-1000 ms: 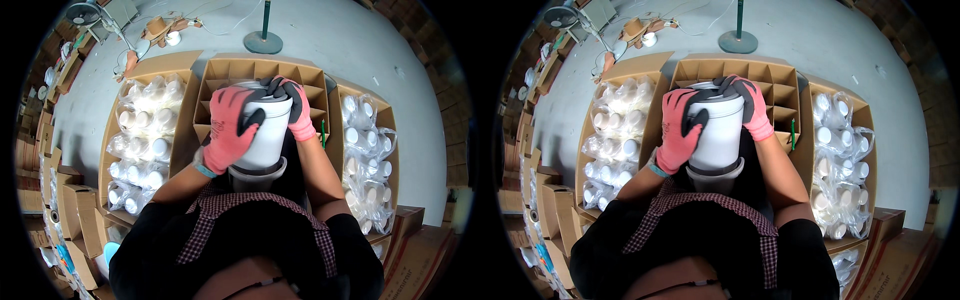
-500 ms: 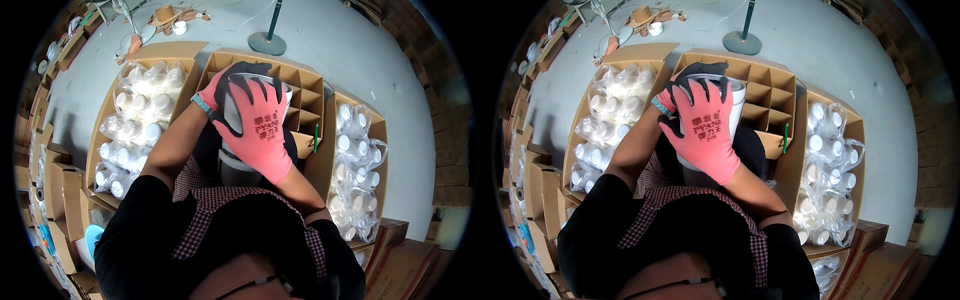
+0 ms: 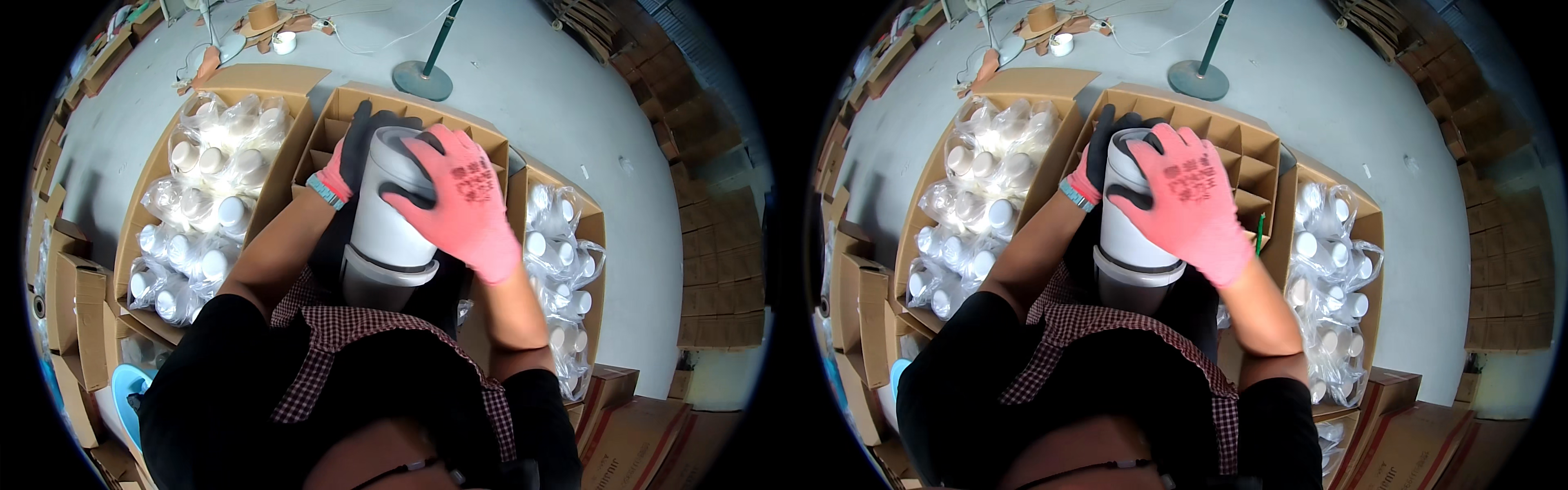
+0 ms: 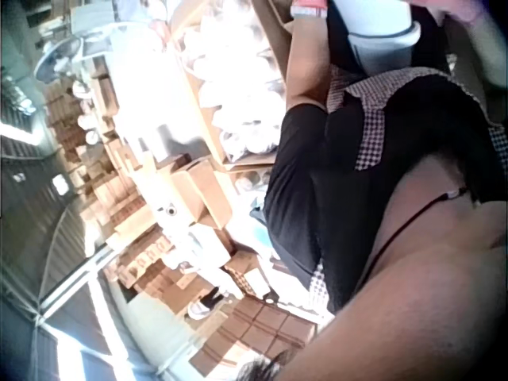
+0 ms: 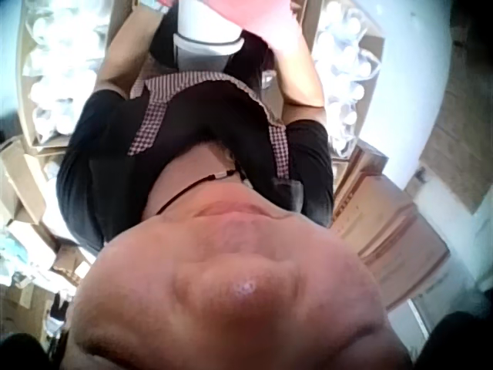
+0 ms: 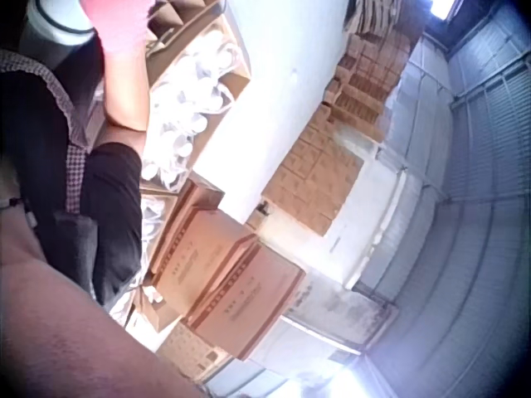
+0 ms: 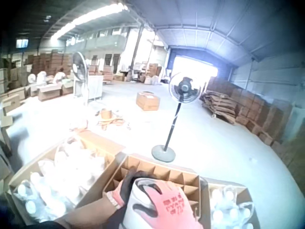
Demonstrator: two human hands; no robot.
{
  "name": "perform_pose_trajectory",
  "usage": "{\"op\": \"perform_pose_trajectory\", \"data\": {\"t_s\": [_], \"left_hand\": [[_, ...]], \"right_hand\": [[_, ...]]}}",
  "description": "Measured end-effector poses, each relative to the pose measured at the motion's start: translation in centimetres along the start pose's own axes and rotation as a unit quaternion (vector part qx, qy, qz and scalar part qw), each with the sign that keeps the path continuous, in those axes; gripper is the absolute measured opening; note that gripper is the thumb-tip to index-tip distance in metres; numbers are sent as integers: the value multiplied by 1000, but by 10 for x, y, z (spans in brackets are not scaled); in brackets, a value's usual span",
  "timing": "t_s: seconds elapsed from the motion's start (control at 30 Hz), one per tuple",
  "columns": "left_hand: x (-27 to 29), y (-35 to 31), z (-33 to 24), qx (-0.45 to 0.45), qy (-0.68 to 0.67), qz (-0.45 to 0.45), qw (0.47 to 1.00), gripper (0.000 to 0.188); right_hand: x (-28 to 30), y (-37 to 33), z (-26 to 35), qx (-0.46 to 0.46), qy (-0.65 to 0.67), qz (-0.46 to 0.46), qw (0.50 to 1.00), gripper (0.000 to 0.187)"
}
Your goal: The person assembles multiple vacuum flasks by inserting glass liners into plastic outer casings, attaching caps, and then placing the finished flasks into a plastic bag.
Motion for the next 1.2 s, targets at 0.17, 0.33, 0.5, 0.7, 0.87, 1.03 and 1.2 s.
{"op": "perform_pose_trajectory", "data": {"t_s": [0.17, 0.33, 0.5, 0.7, 0.87, 1.03, 1.2], "left_hand": [[-15, -48, 77, 175, 56, -23, 983, 50], [-7, -75, 103, 103, 305, -9, 947, 44], [-30, -119, 43, -138, 561, -215, 787, 38], [-103, -153, 82, -40, 579, -136, 803, 78], [-87, -138, 29, 119, 559, -10, 821, 83], [-81, -133, 34, 107, 470, -14, 876, 74], [-80, -163, 127, -13, 645, -219, 732, 98]], "right_hand": [[64, -29, 62, 265, 153, 243, 921, 57], [49, -51, 127, 305, 140, 363, 869, 83], [73, -64, 34, 65, 141, 221, 963, 100], [50, -98, -57, -109, 219, 252, 936, 106], [85, -42, 21, 84, 201, 315, 924, 137], [62, -34, 38, 115, 187, 301, 928, 113], [4, -71, -86, -177, 191, 363, 895, 73]]}}
Point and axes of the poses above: each hand's wrist, its own y-axis towards the middle knuckle, its own x-axis out of the back of the hand, z = x × y, the point moved 7 cm from there along y, towards the middle knuckle, and after that the axes turned 3 degrees about -z, right-handed, at the moved point
